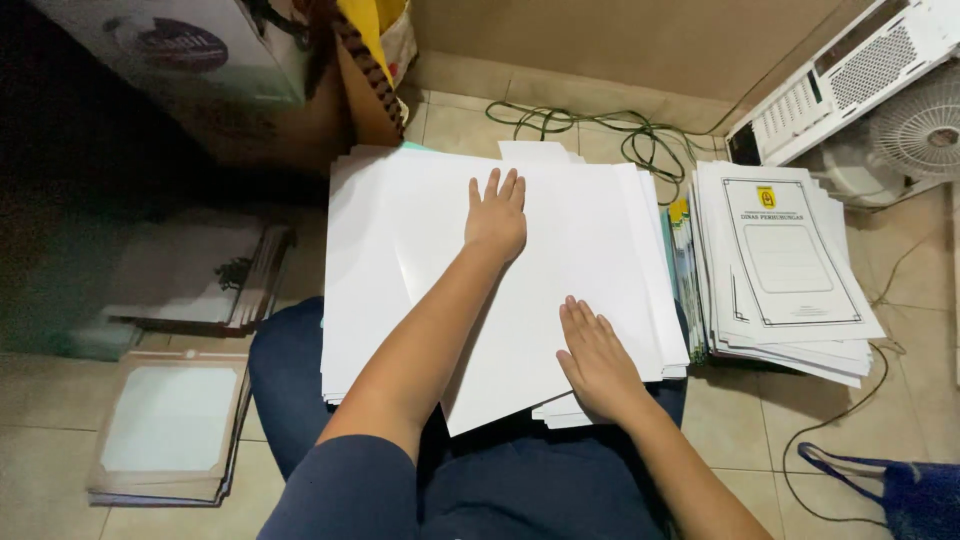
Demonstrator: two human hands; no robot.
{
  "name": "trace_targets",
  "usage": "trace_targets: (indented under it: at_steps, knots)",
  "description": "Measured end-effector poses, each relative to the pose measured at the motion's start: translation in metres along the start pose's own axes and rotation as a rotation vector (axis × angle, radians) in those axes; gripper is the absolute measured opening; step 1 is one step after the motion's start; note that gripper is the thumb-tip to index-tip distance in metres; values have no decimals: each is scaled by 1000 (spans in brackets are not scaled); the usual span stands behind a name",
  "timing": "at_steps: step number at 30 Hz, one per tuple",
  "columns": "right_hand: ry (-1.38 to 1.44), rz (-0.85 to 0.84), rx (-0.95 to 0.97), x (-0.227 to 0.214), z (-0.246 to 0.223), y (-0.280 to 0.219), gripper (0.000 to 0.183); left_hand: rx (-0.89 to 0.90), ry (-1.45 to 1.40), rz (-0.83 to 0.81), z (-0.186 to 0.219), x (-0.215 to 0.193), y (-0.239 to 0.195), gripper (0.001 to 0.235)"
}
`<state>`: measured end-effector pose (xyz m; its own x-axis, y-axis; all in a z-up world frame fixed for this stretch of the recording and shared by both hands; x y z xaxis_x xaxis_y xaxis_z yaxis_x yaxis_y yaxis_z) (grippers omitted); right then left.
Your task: Sorting and organizing stacks of printed documents.
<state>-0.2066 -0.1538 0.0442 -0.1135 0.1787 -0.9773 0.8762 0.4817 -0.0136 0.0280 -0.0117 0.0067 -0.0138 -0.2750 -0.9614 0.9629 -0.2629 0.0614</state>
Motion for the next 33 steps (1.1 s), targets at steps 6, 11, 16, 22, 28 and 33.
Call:
trace_targets:
  at_steps: [6, 11, 16, 22, 28, 33]
  knots:
    - [27, 20, -49, -11, 26, 82, 65, -216, -125, 211, 1, 10, -22, 54]
    - [-24, 53, -16, -4, 83, 202, 63, -209, -247, 183, 2, -7, -15, 53]
    - [-62, 95, 6, 10, 90, 203, 64, -204, -193, 135, 4, -9, -23, 42]
    - [-19, 93, 18, 2, 28, 57, 64, -39, -59, -55, 7, -24, -17, 61]
    - [-65, 50, 88, 12, 12, -25, 69, -63, 10, -19, 14, -1, -2, 66]
    - [-12, 25, 47, 4, 36, 55, 65, -184, 27, 53, 10, -5, -28, 66]
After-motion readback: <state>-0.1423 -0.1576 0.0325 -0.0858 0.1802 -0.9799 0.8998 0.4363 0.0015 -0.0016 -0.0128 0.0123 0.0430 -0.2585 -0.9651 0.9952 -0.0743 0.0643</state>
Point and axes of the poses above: each hand's wrist, its own y-axis towards the middle knuckle, its own x-axis out of the palm, z = x × y, the point moved 2 cm from there along y, towards the middle knuckle, and after that the axes turned 12 degrees about -x, right-handed, at the moved point
